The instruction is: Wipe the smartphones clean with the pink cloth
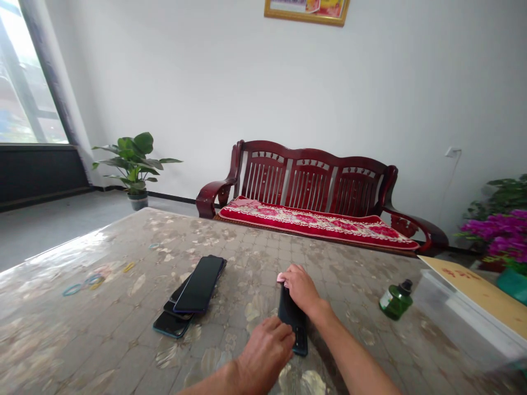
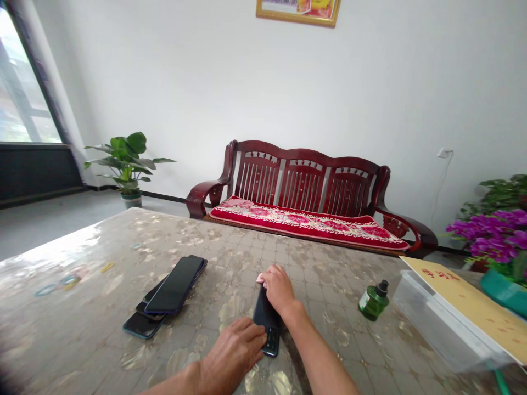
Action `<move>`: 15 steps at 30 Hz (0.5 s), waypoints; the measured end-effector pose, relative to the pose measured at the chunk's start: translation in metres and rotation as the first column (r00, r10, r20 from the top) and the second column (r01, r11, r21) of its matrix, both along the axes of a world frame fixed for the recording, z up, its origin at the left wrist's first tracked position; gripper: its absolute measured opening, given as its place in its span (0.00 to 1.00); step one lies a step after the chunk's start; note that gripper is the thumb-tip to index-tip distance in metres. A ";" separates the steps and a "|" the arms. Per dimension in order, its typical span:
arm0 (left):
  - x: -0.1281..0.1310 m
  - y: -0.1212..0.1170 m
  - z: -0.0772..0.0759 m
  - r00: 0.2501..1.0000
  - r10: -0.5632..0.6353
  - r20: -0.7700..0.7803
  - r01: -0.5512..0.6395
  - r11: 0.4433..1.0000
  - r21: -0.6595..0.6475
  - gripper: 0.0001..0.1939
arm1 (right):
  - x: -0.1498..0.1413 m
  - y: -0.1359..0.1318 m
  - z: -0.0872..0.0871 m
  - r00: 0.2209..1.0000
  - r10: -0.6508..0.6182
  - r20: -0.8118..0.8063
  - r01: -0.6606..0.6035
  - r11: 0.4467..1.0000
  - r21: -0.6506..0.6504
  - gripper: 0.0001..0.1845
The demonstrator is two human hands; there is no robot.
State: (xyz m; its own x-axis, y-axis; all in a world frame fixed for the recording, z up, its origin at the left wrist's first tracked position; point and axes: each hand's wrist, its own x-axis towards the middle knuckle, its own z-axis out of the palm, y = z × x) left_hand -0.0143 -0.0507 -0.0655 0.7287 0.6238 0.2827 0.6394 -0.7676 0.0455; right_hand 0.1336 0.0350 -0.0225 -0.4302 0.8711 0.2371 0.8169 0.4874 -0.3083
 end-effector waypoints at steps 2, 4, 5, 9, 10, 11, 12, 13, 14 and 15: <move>0.000 0.000 0.000 1.000 0.006 0.014 -0.006 1.000 0.012 0.03 | 0.000 0.000 0.001 1.000 -0.001 0.002 0.001 1.000 -0.001 0.18; -0.001 0.000 -0.001 1.000 0.011 0.029 -0.011 1.000 0.010 0.04 | 0.001 -0.007 0.000 1.000 0.004 0.006 -0.004 1.000 -0.003 0.18; -0.001 0.000 -0.001 0.999 0.011 0.034 -0.011 1.000 0.007 0.04 | 0.002 -0.014 -0.001 1.000 0.008 0.008 -0.008 1.000 -0.004 0.16; 0.000 0.000 -0.004 0.999 0.019 0.043 -0.020 1.000 0.017 0.05 | 0.005 -0.043 -0.007 0.998 0.057 0.027 -0.057 0.998 -0.004 0.10; 0.000 0.000 -0.004 0.999 0.016 0.042 -0.018 0.999 0.030 0.06 | 0.006 -0.049 -0.008 0.997 0.079 0.028 -0.079 0.997 -0.002 0.13; 0.000 0.000 -0.005 0.999 0.010 0.040 -0.012 0.999 0.044 0.06 | 0.007 -0.052 -0.009 0.995 0.096 0.024 -0.096 0.995 -0.004 0.15; 0.001 0.000 -0.006 0.999 0.000 0.035 -0.002 0.998 0.056 0.05 | 0.009 -0.052 -0.009 0.995 0.095 0.015 -0.095 0.995 -0.010 0.16; 0.001 0.000 -0.006 0.999 -0.016 0.027 0.014 0.998 0.064 0.04 | 0.010 -0.050 -0.009 0.997 0.074 0.001 -0.074 0.997 -0.021 0.15; 0.001 0.000 -0.006 0.999 -0.030 0.018 0.029 0.997 0.066 0.04 | 0.012 -0.046 -0.008 0.999 0.038 -0.013 -0.038 0.999 -0.033 0.12; 0.001 0.000 -0.005 0.999 -0.038 0.010 0.037 0.998 0.059 0.04 | 0.015 -0.040 -0.006 1.000 -0.004 -0.026 0.003 0.999 -0.043 0.09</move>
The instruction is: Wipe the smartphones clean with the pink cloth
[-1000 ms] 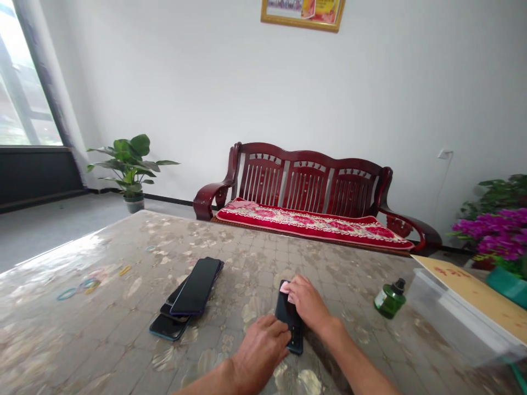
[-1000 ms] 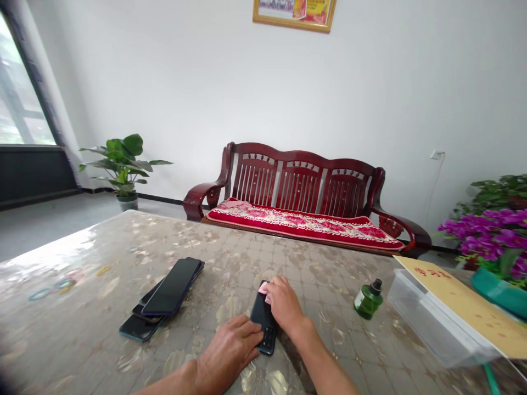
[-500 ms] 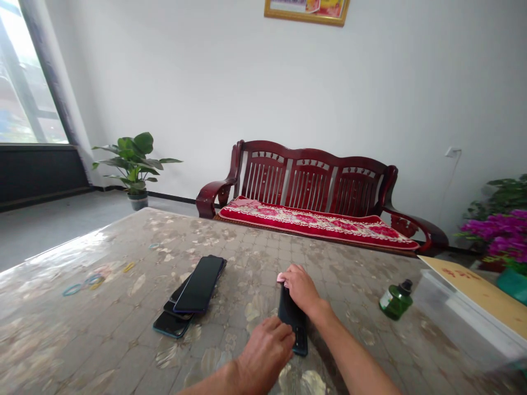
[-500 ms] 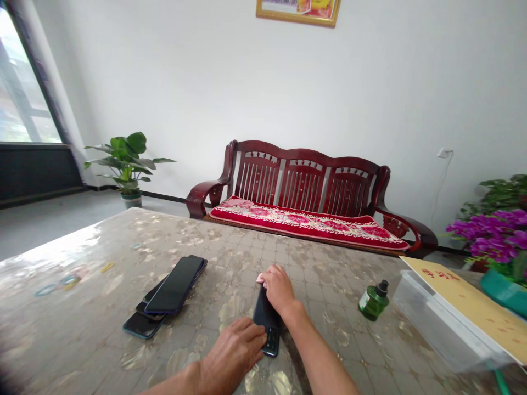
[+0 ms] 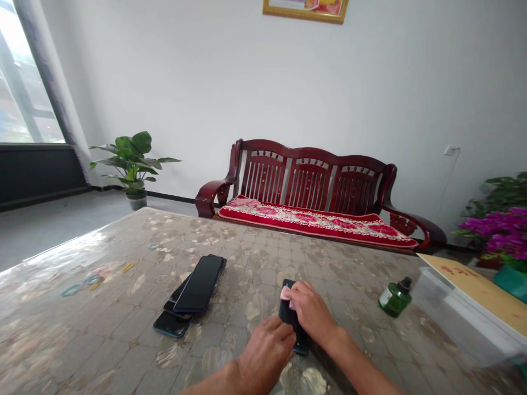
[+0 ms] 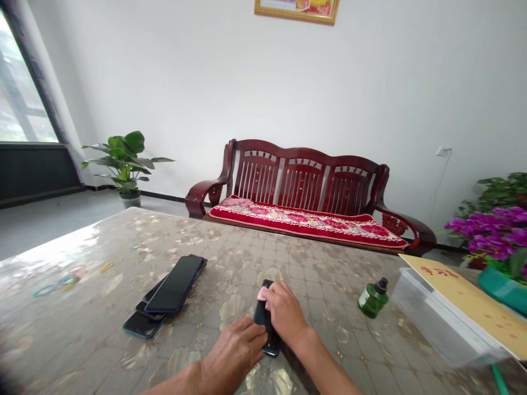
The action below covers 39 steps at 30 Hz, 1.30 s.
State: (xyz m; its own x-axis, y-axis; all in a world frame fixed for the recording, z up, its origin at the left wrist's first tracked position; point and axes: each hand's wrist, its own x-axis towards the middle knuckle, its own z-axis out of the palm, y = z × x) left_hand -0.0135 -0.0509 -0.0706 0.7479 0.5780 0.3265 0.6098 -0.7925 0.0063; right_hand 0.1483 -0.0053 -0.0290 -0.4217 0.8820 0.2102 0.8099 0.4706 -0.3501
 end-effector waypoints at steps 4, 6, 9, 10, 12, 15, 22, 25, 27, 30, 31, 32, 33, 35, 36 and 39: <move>-0.002 -0.003 0.007 0.999 0.035 -0.005 -0.035 0.997 -0.070 0.03 | 0.011 0.022 0.006 0.994 -0.102 -0.030 0.102 0.995 0.001 0.16; -0.003 -0.005 0.011 0.999 0.050 -0.001 -0.050 0.994 -0.096 0.03 | 0.015 0.024 0.006 0.992 -0.120 -0.040 0.120 0.993 0.000 0.16; -0.003 -0.006 0.012 0.999 0.040 -0.006 -0.041 0.995 -0.096 0.02 | 0.018 0.012 0.003 0.991 -0.128 -0.045 0.128 0.992 -0.009 0.13; -0.003 -0.006 0.011 0.999 0.039 -0.007 -0.040 0.995 -0.091 0.02 | 0.019 0.004 0.002 0.991 -0.124 -0.044 0.123 0.992 -0.011 0.10; -0.003 -0.004 0.007 0.999 0.033 -0.015 -0.034 0.997 -0.067 0.02 | 0.019 -0.013 0.000 0.996 -0.080 -0.038 0.080 0.997 -0.013 0.10; -0.002 -0.001 0.001 0.999 0.004 -0.036 -0.005 1.000 -0.017 0.03 | 0.018 -0.034 -0.001 0.999 0.037 -0.038 -0.038 0.999 -0.029 0.18; -0.004 -0.007 0.010 0.999 0.020 -0.050 -0.022 0.999 -0.044 0.04 | 0.015 0.002 0.005 0.999 -0.051 -0.019 0.051 0.999 -0.005 0.09; -0.005 -0.009 0.013 0.999 0.014 -0.046 -0.017 0.998 -0.058 0.07 | 0.008 0.018 0.004 0.999 -0.043 -0.018 0.043 0.999 0.001 0.16; -0.004 -0.008 0.012 0.999 0.020 -0.051 -0.023 0.998 -0.060 0.06 | 0.002 0.018 0.002 1.000 -0.017 -0.016 0.017 1.000 -0.004 0.17; -0.002 -0.007 0.009 0.998 0.041 -0.046 -0.044 0.996 -0.072 0.05 | -0.007 0.008 -0.004 0.998 0.064 -0.004 -0.064 0.998 -0.017 0.09; -0.002 -0.007 0.008 0.998 0.049 -0.038 -0.052 0.996 -0.076 0.05 | -0.008 0.005 -0.005 0.995 0.103 -0.002 -0.103 0.994 -0.020 0.10; -0.001 -0.007 0.008 0.998 0.055 -0.031 -0.057 0.995 -0.078 0.05 | -0.009 0.004 -0.006 0.992 0.129 -0.007 -0.130 0.991 -0.025 0.11; -0.001 -0.007 0.008 0.998 0.055 -0.027 -0.057 0.995 -0.077 0.05 | -0.009 0.004 -0.006 0.990 0.137 -0.017 -0.137 0.990 -0.031 0.12; -0.001 -0.007 0.009 0.998 0.042 -0.037 -0.045 0.997 -0.070 0.05 | -0.007 0.010 -0.003 0.994 0.097 -0.048 -0.100 0.994 -0.044 0.09; -0.002 -0.007 0.009 0.998 0.036 -0.042 -0.038 0.997 -0.067 0.05 | -0.006 0.014 -0.001 0.996 0.062 -0.062 -0.065 0.997 -0.049 0.10; -0.003 -0.007 0.008 0.999 0.026 -0.034 -0.028 0.998 -0.064 0.07 | -0.006 0.025 0.005 0.996 0.016 -0.083 -0.020 0.999 -0.045 0.17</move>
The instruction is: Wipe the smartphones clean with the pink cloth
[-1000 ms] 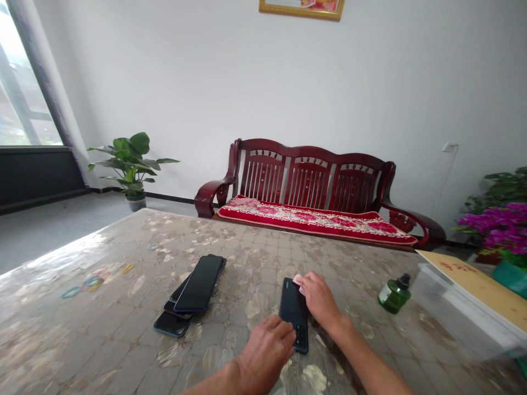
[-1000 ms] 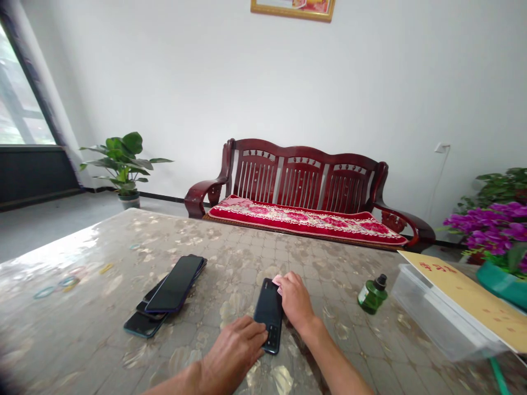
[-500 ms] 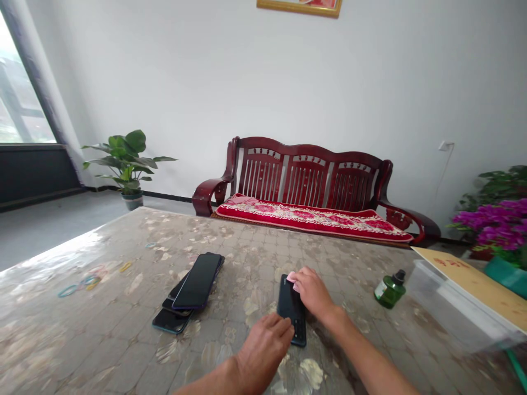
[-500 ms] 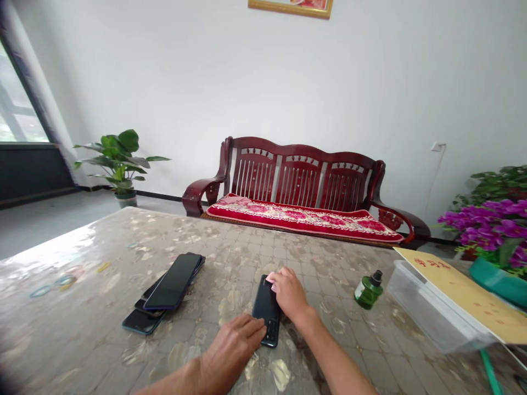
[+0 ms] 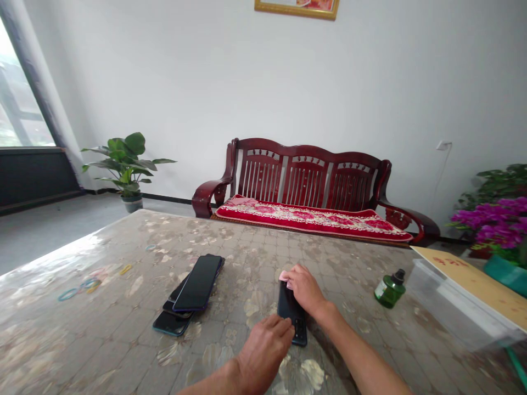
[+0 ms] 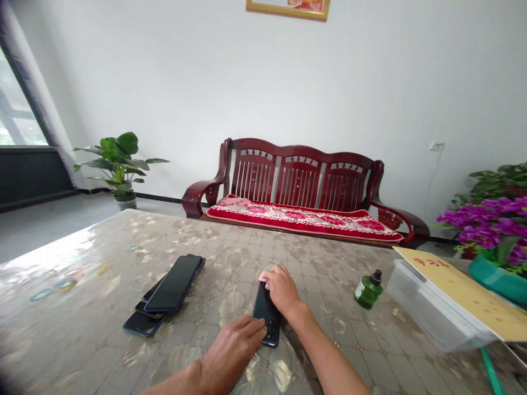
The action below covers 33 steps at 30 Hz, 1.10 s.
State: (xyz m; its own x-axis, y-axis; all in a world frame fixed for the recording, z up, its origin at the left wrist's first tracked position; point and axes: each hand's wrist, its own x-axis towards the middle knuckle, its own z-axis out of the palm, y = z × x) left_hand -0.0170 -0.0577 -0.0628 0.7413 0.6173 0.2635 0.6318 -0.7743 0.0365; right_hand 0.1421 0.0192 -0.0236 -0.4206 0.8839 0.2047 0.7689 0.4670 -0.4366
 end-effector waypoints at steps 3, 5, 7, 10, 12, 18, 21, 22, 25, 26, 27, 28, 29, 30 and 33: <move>0.000 0.001 -0.003 1.000 0.010 0.009 -0.009 1.000 -0.007 0.07 | -0.002 -0.006 0.003 1.000 0.010 -0.007 -0.010 1.000 -0.002 0.15; 0.000 0.001 -0.004 1.000 0.025 0.008 -0.025 1.000 -0.011 0.06 | -0.002 -0.019 0.004 0.999 0.039 -0.002 -0.039 0.999 -0.009 0.09; 0.001 0.001 -0.005 0.999 0.030 0.015 -0.030 1.000 -0.008 0.05 | 0.002 -0.031 0.004 0.996 0.093 -0.009 -0.093 0.995 -0.030 0.11; 0.001 0.000 -0.003 0.999 0.026 0.031 -0.026 1.000 -0.004 0.04 | 0.013 -0.038 0.004 0.989 0.097 -0.115 -0.109 0.988 -0.110 0.16; 0.001 0.000 -0.001 0.999 0.029 0.034 -0.029 1.000 -0.003 0.04 | 0.021 -0.033 0.002 0.980 -0.017 -0.201 -0.011 0.991 -0.137 0.17; 0.000 -0.002 0.000 0.995 0.077 0.068 -0.079 0.997 0.015 0.05 | 0.034 -0.032 -0.002 0.980 -0.055 -0.190 0.037 0.994 -0.099 0.18; 0.003 -0.002 0.002 0.993 0.104 0.057 -0.105 0.995 0.000 0.05 | 0.039 -0.040 -0.004 0.972 0.024 -0.235 -0.065 0.984 -0.167 0.16; 0.004 -0.002 0.004 0.993 0.112 0.044 -0.111 0.994 -0.013 0.05 | 0.041 -0.041 -0.006 0.955 -0.004 -0.298 -0.059 0.978 -0.202 0.14; 0.008 0.001 0.014 0.991 0.137 0.007 -0.136 0.987 -0.090 0.06 | 0.047 -0.036 -0.015 0.810 -0.229 -0.540 0.033 0.937 -0.348 0.12; 0.009 0.003 0.019 0.990 0.144 0.003 -0.143 0.981 -0.129 0.06 | 0.049 -0.033 -0.019 0.738 -0.310 -0.599 0.052 0.912 -0.408 0.15; 0.008 0.007 0.024 0.989 0.146 0.005 -0.143 0.975 -0.172 0.07 | 0.051 -0.031 -0.022 0.669 -0.376 -0.641 0.057 0.886 -0.460 0.17; 0.007 0.012 0.031 0.990 0.140 0.012 -0.135 0.968 -0.213 0.08 | 0.052 -0.029 -0.024 0.608 -0.423 -0.672 0.054 0.866 -0.497 0.20; 0.005 0.018 0.038 0.991 0.130 0.022 -0.120 0.961 -0.250 0.07 | 0.053 -0.028 -0.025 0.561 -0.450 -0.695 0.045 0.855 -0.517 0.22; 0.002 0.025 0.045 0.995 0.097 0.033 -0.084 0.958 -0.275 0.06 | 0.054 -0.027 -0.026 0.528 -0.460 -0.714 0.035 0.852 -0.523 0.22; -0.006 0.052 0.065 0.998 -0.052 -0.023 0.045 0.969 -0.244 0.16 | 0.054 -0.027 -0.026 0.470 -0.458 -0.754 -0.023 0.848 -0.529 0.20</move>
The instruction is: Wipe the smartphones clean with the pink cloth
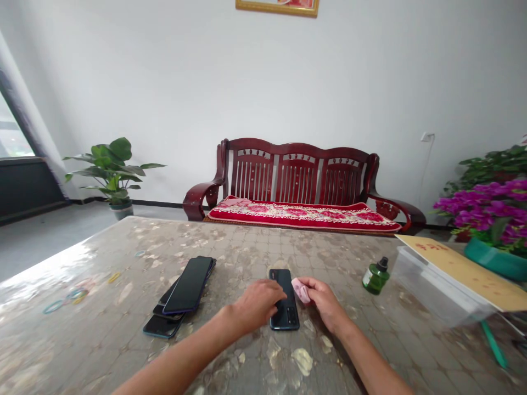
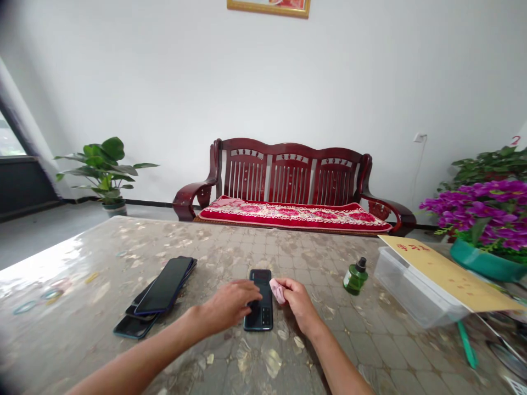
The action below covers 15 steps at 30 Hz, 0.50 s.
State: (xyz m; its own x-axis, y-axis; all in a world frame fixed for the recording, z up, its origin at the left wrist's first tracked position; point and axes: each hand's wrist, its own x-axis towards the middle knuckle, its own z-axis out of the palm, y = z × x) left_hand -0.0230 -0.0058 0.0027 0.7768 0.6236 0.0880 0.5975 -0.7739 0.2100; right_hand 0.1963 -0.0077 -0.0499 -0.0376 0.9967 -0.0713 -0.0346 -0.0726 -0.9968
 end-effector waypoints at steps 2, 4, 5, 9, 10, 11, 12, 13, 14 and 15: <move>-0.002 0.018 0.010 0.994 -0.053 -0.096 0.058 0.997 0.058 0.26 | 0.000 0.001 -0.002 0.998 0.001 -0.063 -0.003 1.000 -0.030 0.18; 0.001 0.033 0.014 0.972 -0.097 -0.213 0.112 0.992 0.060 0.37 | 0.001 0.003 -0.005 0.993 -0.016 -0.115 0.010 0.999 -0.053 0.17; 0.004 0.039 0.014 0.959 -0.110 -0.261 0.128 0.990 0.054 0.41 | 0.002 0.004 -0.007 0.991 -0.025 -0.132 0.017 0.998 -0.060 0.17; 0.016 0.053 0.009 0.914 -0.179 -0.364 0.187 0.982 -0.015 0.48 | 0.008 0.008 -0.008 0.986 -0.037 -0.165 0.024 0.996 -0.081 0.16; 0.018 0.055 0.007 0.908 -0.195 -0.372 0.197 0.980 -0.034 0.47 | 0.010 0.009 -0.007 0.984 -0.038 -0.174 0.024 0.996 -0.084 0.16; 0.019 0.056 0.006 0.903 -0.207 -0.376 0.202 0.978 -0.053 0.46 | 0.013 0.009 -0.005 0.983 -0.037 -0.182 0.022 0.996 -0.085 0.16; 0.020 0.057 0.006 0.902 -0.208 -0.378 0.199 0.978 -0.064 0.45 | 0.015 0.009 -0.003 0.981 -0.034 -0.189 0.019 0.996 -0.085 0.18; 0.019 0.057 0.005 0.906 -0.199 -0.374 0.188 0.980 -0.066 0.45 | 0.018 0.008 0.000 0.980 -0.029 -0.197 0.012 0.996 -0.083 0.19; 0.018 0.057 0.005 0.912 -0.182 -0.367 0.172 0.983 -0.062 0.45 | 0.020 0.008 0.002 0.978 -0.021 -0.207 0.004 0.997 -0.079 0.21; 0.016 0.057 0.006 0.919 -0.159 -0.360 0.149 0.987 -0.057 0.46 | 0.021 0.007 0.004 0.976 -0.013 -0.217 -0.003 0.997 -0.074 0.24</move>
